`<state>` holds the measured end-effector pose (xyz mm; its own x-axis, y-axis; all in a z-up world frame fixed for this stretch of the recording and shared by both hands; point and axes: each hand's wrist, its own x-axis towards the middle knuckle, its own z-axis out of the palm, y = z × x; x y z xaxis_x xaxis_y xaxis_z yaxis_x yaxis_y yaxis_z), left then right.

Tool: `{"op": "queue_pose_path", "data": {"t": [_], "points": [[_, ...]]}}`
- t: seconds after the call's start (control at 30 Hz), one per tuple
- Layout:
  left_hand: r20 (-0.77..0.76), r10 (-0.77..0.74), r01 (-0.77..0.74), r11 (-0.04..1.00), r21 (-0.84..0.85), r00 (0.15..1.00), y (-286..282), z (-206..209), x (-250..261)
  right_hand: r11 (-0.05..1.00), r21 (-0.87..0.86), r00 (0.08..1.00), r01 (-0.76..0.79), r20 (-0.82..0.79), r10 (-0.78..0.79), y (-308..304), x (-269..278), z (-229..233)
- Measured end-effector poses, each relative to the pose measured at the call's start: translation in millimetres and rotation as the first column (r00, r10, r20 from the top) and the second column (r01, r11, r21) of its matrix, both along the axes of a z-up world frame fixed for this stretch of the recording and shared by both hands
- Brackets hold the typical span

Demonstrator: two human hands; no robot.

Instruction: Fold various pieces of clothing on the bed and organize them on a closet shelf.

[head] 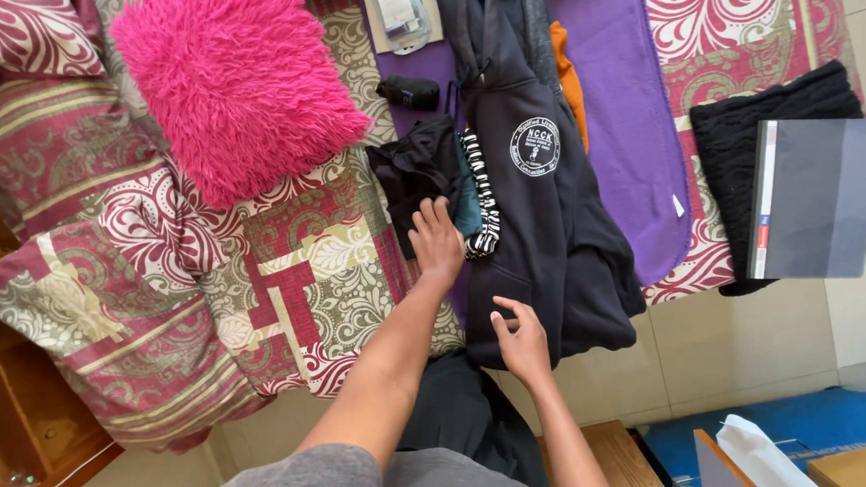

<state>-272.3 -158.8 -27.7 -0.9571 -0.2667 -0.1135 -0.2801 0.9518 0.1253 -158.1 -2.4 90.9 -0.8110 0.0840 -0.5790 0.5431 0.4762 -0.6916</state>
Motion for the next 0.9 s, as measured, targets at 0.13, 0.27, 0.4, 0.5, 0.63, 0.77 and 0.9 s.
{"op": "queue_pose_path", "data": {"t": [0.13, 0.27, 0.4, 0.5, 0.63, 0.77, 0.9], "points": [[0.165, 0.1, -0.13, 0.974, 0.185, 0.981, 10, 29, 9, 1.0, 0.007, 1.0, -0.012, 0.003, 0.012, 0, 9, -3], [0.083, 0.284, -0.294, 0.94, 0.171, 0.955, 6, 6, 6, 1.0, -0.01, 1.0, 0.001, -0.014, -0.001, 2, 17, 4], [-0.247, 0.313, -0.229, 0.921, 0.315, 0.917, -23, 16, 1, 0.998, -0.018, 0.997, 0.067, -0.022, -0.068, 6, 23, 11], [-0.467, 0.283, -0.088, 0.915, 0.395, 0.838, -52, 75, -4, 0.987, -0.103, 0.99, 0.121, -0.056, -0.128, 8, 21, 22], [-0.553, 0.252, 0.236, 0.71, 0.663, 0.794, -91, 147, 4, 0.979, -0.201, 0.969, 0.04, -0.231, -0.087, 6, 5, 64], [-0.466, 0.176, 0.291, 0.581, 0.76, 0.867, -117, 209, 11, 0.986, -0.08, 0.887, -0.143, -0.452, 0.093, 0, -43, 143], [-0.39, -0.186, 0.426, 0.533, 0.731, 0.902, -114, 308, 4, 0.918, 0.18, 0.601, -0.352, -0.708, 0.37, -10, -94, 203]]}}
